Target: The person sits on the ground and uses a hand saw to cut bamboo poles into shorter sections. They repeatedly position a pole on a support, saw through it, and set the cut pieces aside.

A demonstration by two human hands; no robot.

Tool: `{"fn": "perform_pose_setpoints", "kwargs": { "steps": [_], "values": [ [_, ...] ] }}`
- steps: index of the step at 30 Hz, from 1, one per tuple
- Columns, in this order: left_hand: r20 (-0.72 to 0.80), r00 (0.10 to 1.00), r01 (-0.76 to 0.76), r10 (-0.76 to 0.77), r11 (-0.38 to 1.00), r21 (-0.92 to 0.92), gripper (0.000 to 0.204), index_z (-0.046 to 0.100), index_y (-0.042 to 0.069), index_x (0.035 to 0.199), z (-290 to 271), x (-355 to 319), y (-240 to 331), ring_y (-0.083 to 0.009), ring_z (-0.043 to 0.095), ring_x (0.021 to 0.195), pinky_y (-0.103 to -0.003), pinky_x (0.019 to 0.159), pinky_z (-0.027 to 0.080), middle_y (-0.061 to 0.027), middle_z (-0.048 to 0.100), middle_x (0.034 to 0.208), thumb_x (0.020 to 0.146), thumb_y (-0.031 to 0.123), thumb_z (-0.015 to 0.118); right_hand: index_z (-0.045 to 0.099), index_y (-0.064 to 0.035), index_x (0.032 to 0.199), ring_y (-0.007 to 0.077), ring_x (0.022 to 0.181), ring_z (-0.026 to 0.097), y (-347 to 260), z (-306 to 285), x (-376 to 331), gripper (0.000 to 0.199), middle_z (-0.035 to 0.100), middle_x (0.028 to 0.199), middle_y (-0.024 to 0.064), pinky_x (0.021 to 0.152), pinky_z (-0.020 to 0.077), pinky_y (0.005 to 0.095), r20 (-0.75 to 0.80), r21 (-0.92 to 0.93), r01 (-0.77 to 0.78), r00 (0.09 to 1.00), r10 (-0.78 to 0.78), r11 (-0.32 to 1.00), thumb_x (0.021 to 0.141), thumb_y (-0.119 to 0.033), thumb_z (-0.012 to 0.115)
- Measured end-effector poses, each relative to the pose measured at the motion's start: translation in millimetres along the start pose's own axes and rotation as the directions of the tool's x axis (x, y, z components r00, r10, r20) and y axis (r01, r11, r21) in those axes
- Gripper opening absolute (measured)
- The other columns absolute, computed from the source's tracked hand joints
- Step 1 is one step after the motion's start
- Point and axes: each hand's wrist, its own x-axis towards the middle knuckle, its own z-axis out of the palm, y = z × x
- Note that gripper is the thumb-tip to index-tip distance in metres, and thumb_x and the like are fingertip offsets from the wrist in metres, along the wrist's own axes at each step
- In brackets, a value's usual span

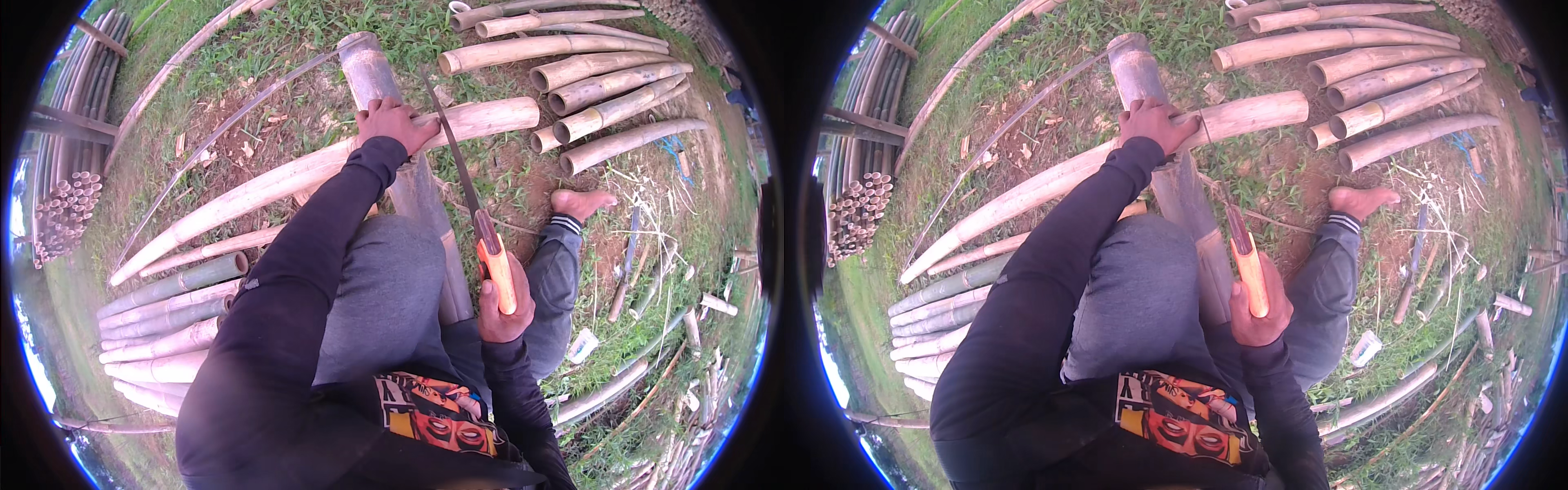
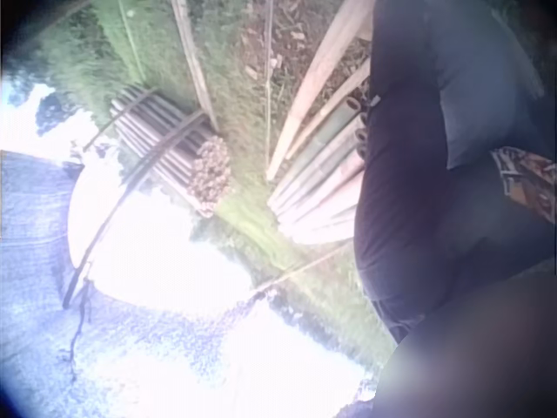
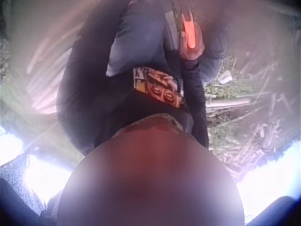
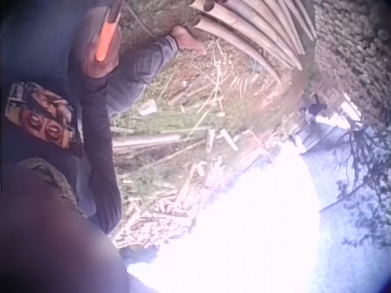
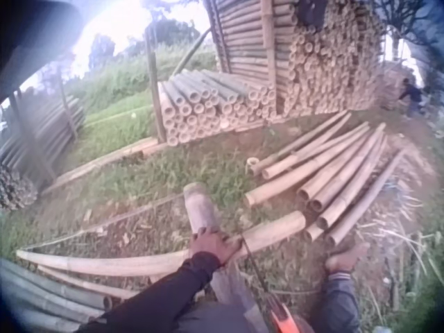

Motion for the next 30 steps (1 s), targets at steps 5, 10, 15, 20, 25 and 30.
{"fn": "perform_pose_setpoints", "kwargs": {
  "steps": [5,10,15,20,25,30],
  "values": [
    [0.000,1.000,-0.001,0.001,1.000,-0.010,0.069,0.084,0.018,0.120,1,1,0,-0.0339,0.050,0.141,-0.057,0.117,0.033,-0.0092,0.067,0.139,0.084,0.074,0.064,0.060,0.0082,0.142,0.0310,0.114,0.076,-6,-3,-1,0.054,0.076,0.125,0.0233,0.098,0.0591,0.0388,0.017,0.110,-0.080,0.997,0.078,0.991,0.097,-0.018,0.074],
    [0.020,1.000,-0.002,0.003,0.999,-0.042,0.076,0.081,0.014,0.126,2,2,-1,-0.0343,0.045,0.146,-0.058,0.122,0.028,-0.0126,0.064,0.143,0.083,0.075,0.064,0.063,0.0036,0.142,0.0233,0.111,0.076,16,48,61,0.049,0.076,0.126,0.0196,0.094,0.0591,0.0345,0.013,0.135,-0.074,0.997,0.073,0.988,0.095,-0.006,0.074],
    [-0.009,1.000,-0.016,0.016,1.000,0.000,0.068,0.082,0.018,0.124,0,-1,0,-0.0334,0.050,0.141,-0.057,0.118,0.032,-0.0094,0.067,0.139,0.086,0.071,0.064,0.062,0.0040,0.143,0.0229,0.110,0.076,29,52,51,0.050,0.076,0.125,0.0192,0.095,0.0586,0.0340,0.000,0.120,-0.023,1.000,0.023,0.993,0.095,-0.007,0.073],
    [0.039,0.999,-0.007,0.008,0.999,-0.042,0.072,0.081,0.015,0.126,0,1,-2,-0.0343,0.045,0.145,-0.058,0.121,0.029,-0.0126,0.065,0.143,0.085,0.072,0.064,0.056,0.0086,0.145,0.0307,0.115,0.077,-5,-15,-37,0.055,0.076,0.127,0.0227,0.100,0.0592,0.0391,0.037,0.038,-0.032,0.999,0.031,0.999,0.101,-0.022,0.069],
    [-0.031,0.999,-0.037,0.036,0.999,-0.020,0.066,0.082,0.019,0.122,9,2,-5,-0.0320,0.049,0.142,-0.058,0.119,0.030,-0.0091,0.067,0.139,0.086,0.071,0.064,0.060,0.0048,0.142,0.0292,0.111,0.078,5,21,13,0.052,0.076,0.127,0.0212,0.096,0.0601,0.0378,-0.013,0.103,0.016,1.000,-0.015,0.995,0.097,-0.017,0.073],
    [-0.036,0.996,-0.085,0.078,0.941,-0.328,0.066,0.081,0.016,0.124,1,4,-23,-0.0380,0.051,0.142,-0.057,0.121,0.033,-0.0144,0.066,0.141,0.087,0.069,0.067,0.063,0.0037,0.143,0.0194,0.115,0.072,23,77,94,0.045,0.075,0.128,0.0155,0.098,0.0572,0.0350,0.003,0.262,-0.064,0.998,0.066,0.963,0.098,-0.001,0.068]
  ]
}}
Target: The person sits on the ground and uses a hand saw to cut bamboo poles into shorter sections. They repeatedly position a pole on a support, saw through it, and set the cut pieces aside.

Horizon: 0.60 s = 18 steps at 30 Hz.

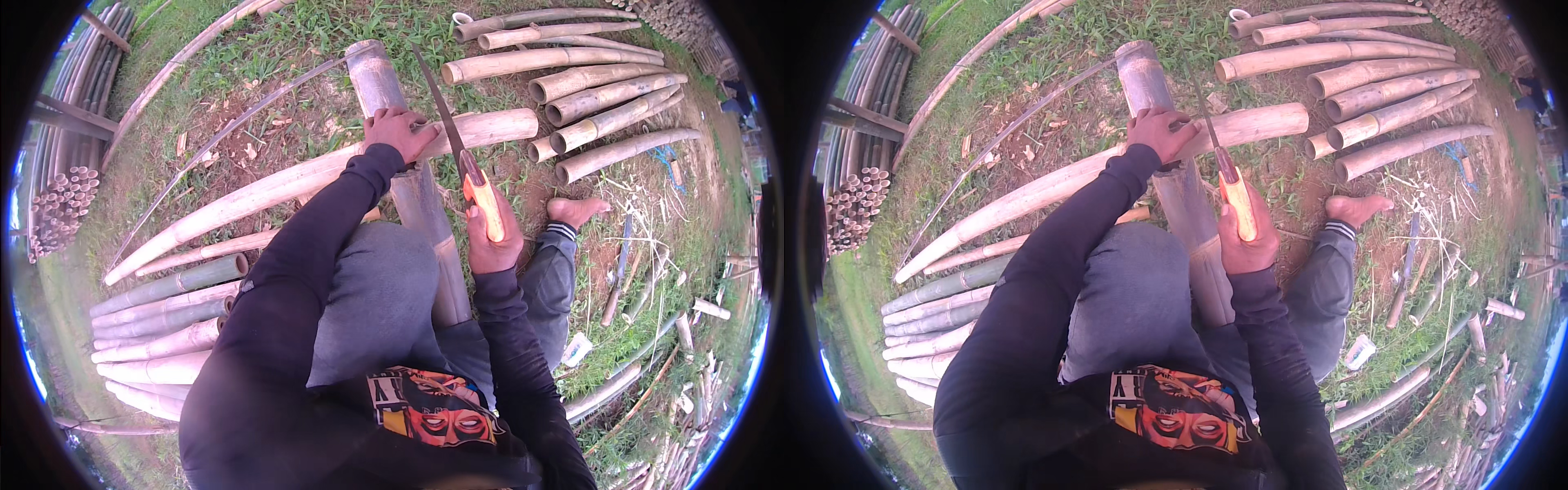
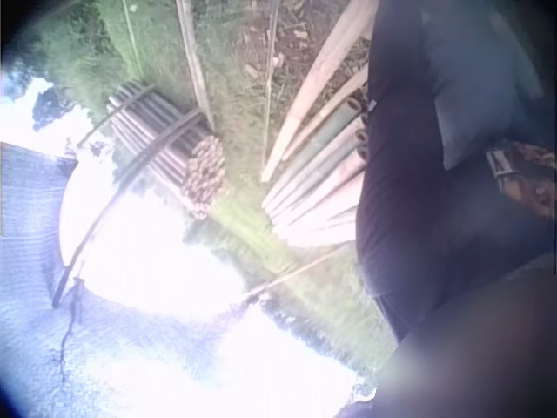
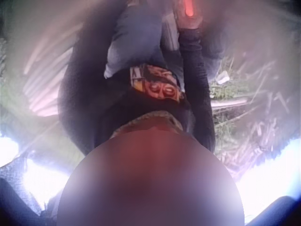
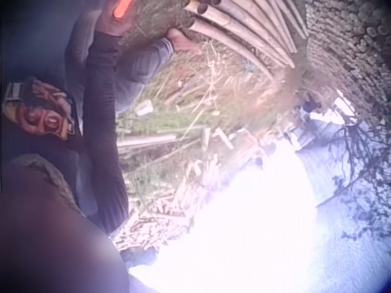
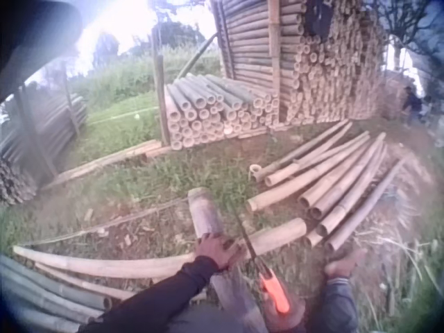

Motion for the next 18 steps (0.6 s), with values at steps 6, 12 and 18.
{"fn": "perform_pose_setpoints", "kwargs": {
  "steps": [6,12,18],
  "values": [
    [0.011,0.967,-0.226,0.254,0.837,0.499,0.092,0.053,0.015,0.153,-78,-61,-76,-0.0435,0.062,0.132,-0.062,0.118,0.041,-0.0200,0.064,0.141,0.078,0.059,0.083,0.062,0.0047,0.143,0.0178,0.115,0.070,-26,-4,3,0.044,0.074,0.129,0.0144,0.101,0.0554,0.0340,0.034,0.077,-0.100,0.995,0.098,0.992,0.100,-0.004,0.068],
    [0.244,0.959,0.009,-0.147,0.872,0.490,0.069,0.059,0.013,0.130,-87,-76,-96,-0.0419,0.074,0.108,-0.053,0.096,0.058,-0.0195,0.074,0.115,0.077,0.048,0.086,0.059,0.0058,0.146,0.0133,0.105,0.068,-13,2,16,0.047,0.072,0.124,0.0123,0.089,0.0571,0.0287,0.012,-0.079,-0.026,1.000,0.027,0.997,0.104,-0.012,0.070],
    [0.233,0.963,-0.004,-0.134,0.860,0.510,0.060,0.059,0.012,0.124,-89,-76,-90,-0.0409,0.075,0.103,-0.053,0.090,0.059,-0.0206,0.074,0.110,0.080,0.045,0.083,0.056,0.0089,0.147,0.0243,0.117,0.072,-42,-36,-71,0.049,0.071,0.133,0.0224,0.099,0.0584,0.0362,-0.016,-0.093,-0.014,1.000,0.012,0.996,0.102,-0.009,0.068]
  ]
}}
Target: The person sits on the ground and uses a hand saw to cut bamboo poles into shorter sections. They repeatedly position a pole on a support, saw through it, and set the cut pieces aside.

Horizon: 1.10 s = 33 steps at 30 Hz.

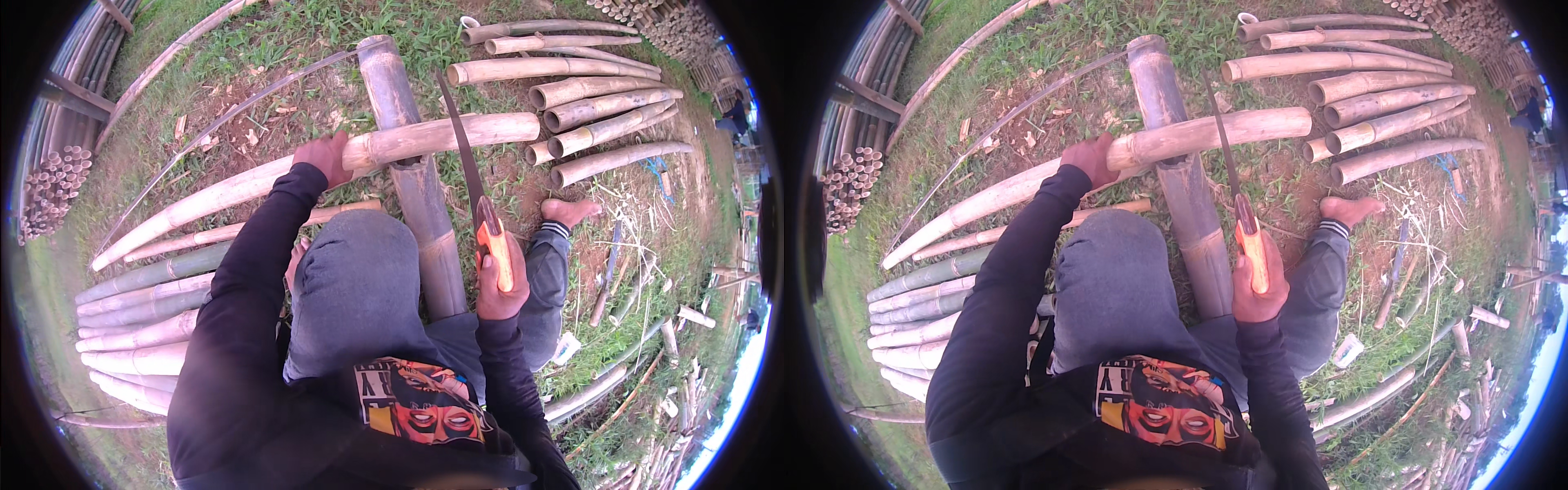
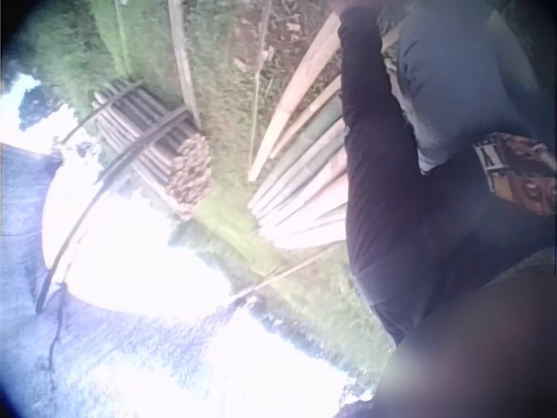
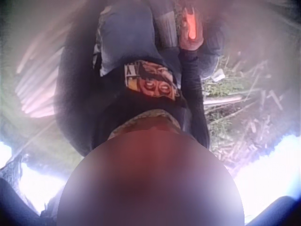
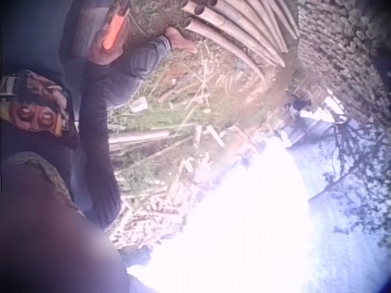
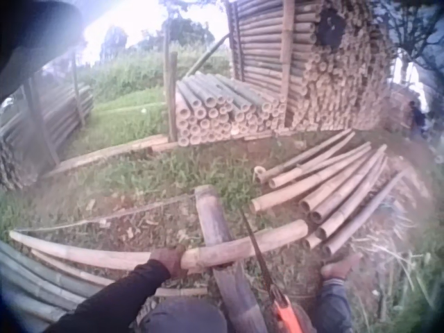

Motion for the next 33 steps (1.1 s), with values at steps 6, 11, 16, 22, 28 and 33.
{"fn": "perform_pose_setpoints", "kwargs": {
  "steps": [6,11,16,22,28,33],
  "values": [
    [-0.004,1.000,-0.016,0.016,1.000,-0.005,0.060,0.059,0.011,0.124,4,1,-2,-0.0405,0.075,0.103,-0.052,0.089,0.060,-0.0190,0.074,0.109,0.081,0.045,0.083,0.051,0.0088,0.149,0.0295,0.115,0.074,-12,-37,-59,0.056,0.071,0.133,0.0242,0.096,0.0620,0.0394,0.011,0.079,0.003,1.000,-0.004,0.997,0.105,-0.021,0.070],
    [-0.010,1.000,-0.021,0.021,1.000,0.001,0.062,0.058,0.011,0.126,3,-1,-2,-0.0406,0.075,0.102,-0.052,0.089,0.060,-0.0192,0.074,0.111,0.081,0.045,0.083,0.063,0.0056,0.141,0.0194,0.114,0.070,36,51,79,0.045,0.073,0.130,0.0162,0.101,0.0546,0.0331,-0.011,0.018,0.085,0.996,-0.085,0.996,0.100,-0.008,0.074],
    [-0.022,1.000,-0.011,0.012,0.999,0.031,0.063,0.058,0.011,0.127,0,-2,0,-0.0412,0.075,0.102,-0.052,0.088,0.060,-0.0198,0.073,0.112,0.081,0.046,0.082,0.059,0.0084,0.145,0.0193,0.118,0.070,23,14,24,0.048,0.072,0.133,0.0179,0.101,0.0557,0.0335,-0.021,0.116,-0.129,0.991,0.132,0.985,0.102,-0.008,0.071],
    [-0.053,0.998,-0.038,0.038,0.999,0.005,0.059,0.058,0.011,0.124,8,0,-3,-0.0415,0.075,0.102,-0.052,0.088,0.060,-0.0201,0.073,0.111,0.081,0.044,0.082,0.052,0.0106,0.149,0.0250,0.118,0.071,-19,-51,-74,0.061,0.069,0.136,0.0212,0.094,0.0628,0.0354,0.038,0.117,-0.141,0.990,0.137,0.983,0.106,-0.028,0.071],
    [-0.022,0.999,-0.033,0.033,0.999,-0.001,0.058,0.059,0.010,0.123,4,-1,-3,-0.0418,0.075,0.100,-0.052,0.088,0.060,-0.0201,0.074,0.107,0.081,0.043,0.082,0.064,0.0055,0.141,0.0163,0.108,0.070,22,57,90,0.042,0.075,0.125,0.0121,0.096,0.0558,0.0320,-0.019,0.043,-0.006,1.000,0.007,0.999,0.100,-0.005,0.071],
    [-0.034,0.999,-0.029,0.030,0.999,0.024,0.061,0.057,0.011,0.127,-1,-2,0,-0.0414,0.075,0.103,-0.052,0.089,0.060,-0.0198,0.074,0.113,0.081,0.044,0.082,0.058,0.0102,0.145,0.0163,0.114,0.069,10,11,29,0.047,0.072,0.131,0.0171,0.096,0.0575,0.0305,0.016,0.102,-0.176,0.984,0.175,0.979,0.104,-0.008,0.069]
  ]
}}
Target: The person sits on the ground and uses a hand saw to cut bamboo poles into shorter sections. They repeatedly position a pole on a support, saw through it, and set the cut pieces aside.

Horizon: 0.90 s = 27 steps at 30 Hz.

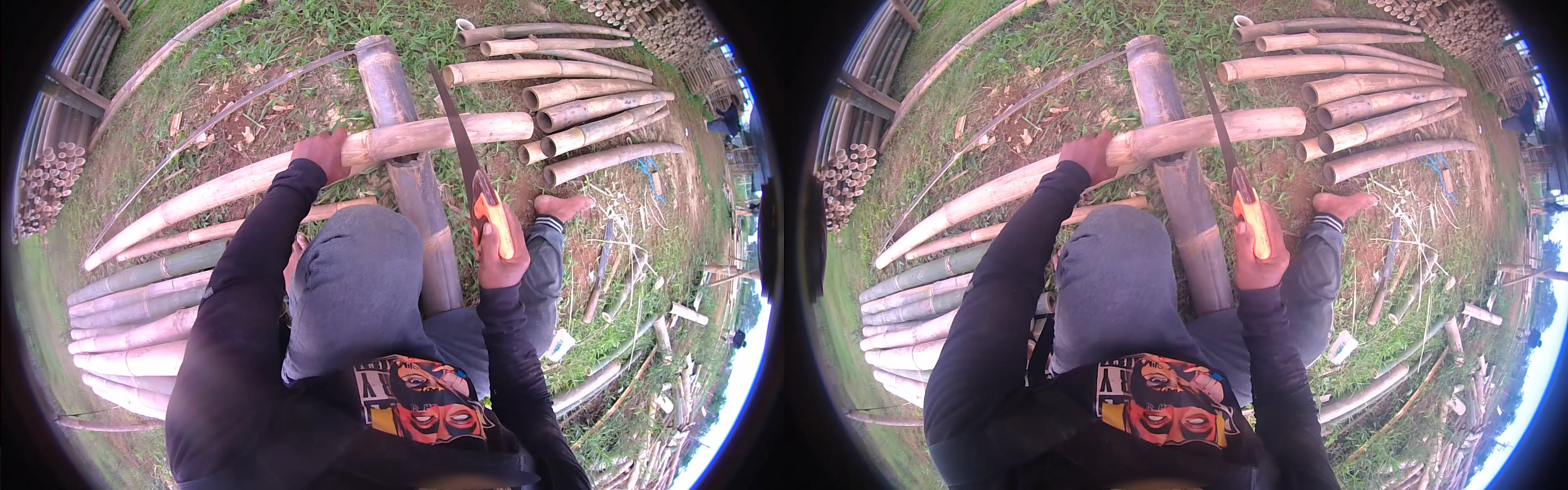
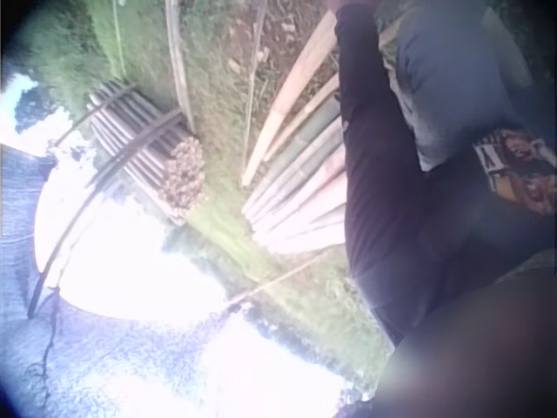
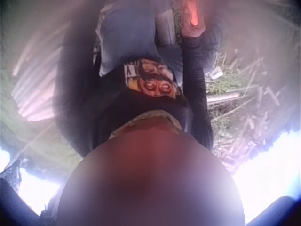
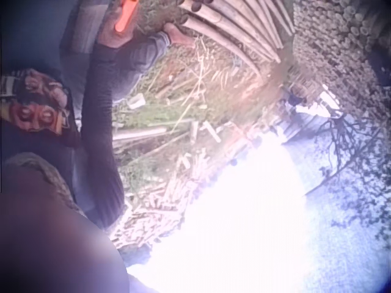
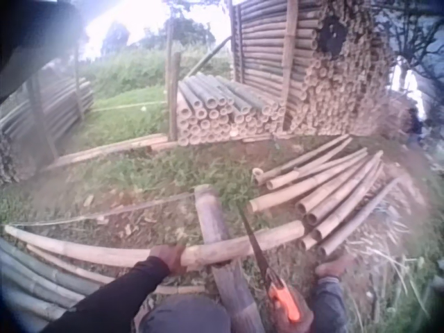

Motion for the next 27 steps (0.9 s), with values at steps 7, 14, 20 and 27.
{"fn": "perform_pose_setpoints", "kwargs": {
  "steps": [7,14,20,27],
  "values": [
    [0.005,1.000,0.004,-0.004,1.000,0.008,0.064,0.056,0.010,0.129,10,3,-2,-0.0395,0.075,0.105,-0.051,0.090,0.061,-0.0186,0.074,0.115,0.082,0.043,0.084,0.052,0.0095,0.150,0.0270,0.123,0.070,-13,-49,-88,0.058,0.067,0.138,0.0221,0.099,0.0616,0.0362,0.022,0.075,0.095,0.995,-0.097,0.993,0.105,-0.020,0.072],
    [0.026,1.000,0.015,-0.015,1.000,-0.001,0.063,0.058,0.012,0.130,2,-2,1,-0.0404,0.075,0.105,-0.051,0.091,0.060,-0.0191,0.073,0.115,0.082,0.045,0.082,0.063,0.0055,0.143,0.0090,0.098,0.068,7,42,72,0.041,0.075,0.117,0.0083,0.082,0.0570,0.0252,0.016,-0.097,0.217,0.976,-0.216,0.971,0.104,-0.006,0.069],
    [0.027,1.000,0.008,-0.008,1.000,-0.013,0.063,0.058,0.012,0.129,3,1,1,-0.0403,0.075,0.104,-0.051,0.091,0.060,-0.0189,0.074,0.113,0.081,0.045,0.083,0.052,0.0091,0.150,0.0226,0.116,0.072,-11,-58,-103,0.055,0.070,0.134,0.0206,0.094,0.0620,0.0325,0.030,-0.005,0.107,0.994,-0.106,0.994,0.105,-0.019,0.070],
    [0.014,1.000,0.004,-0.004,1.000,-0.019,0.062,0.058,0.012,0.129,6,0,-1,-0.0406,0.075,0.104,-0.052,0.091,0.060,-0.0189,0.074,0.113,0.082,0.045,0.083,0.062,0.0077,0.143,0.0112,0.099,0.069,-8,28,35,0.044,0.074,0.121,0.0118,0.085,0.0575,0.0272,-0.044,-0.084,-0.077,0.996,0.074,0.993,0.103,-0.008,0.071]
  ]
}}
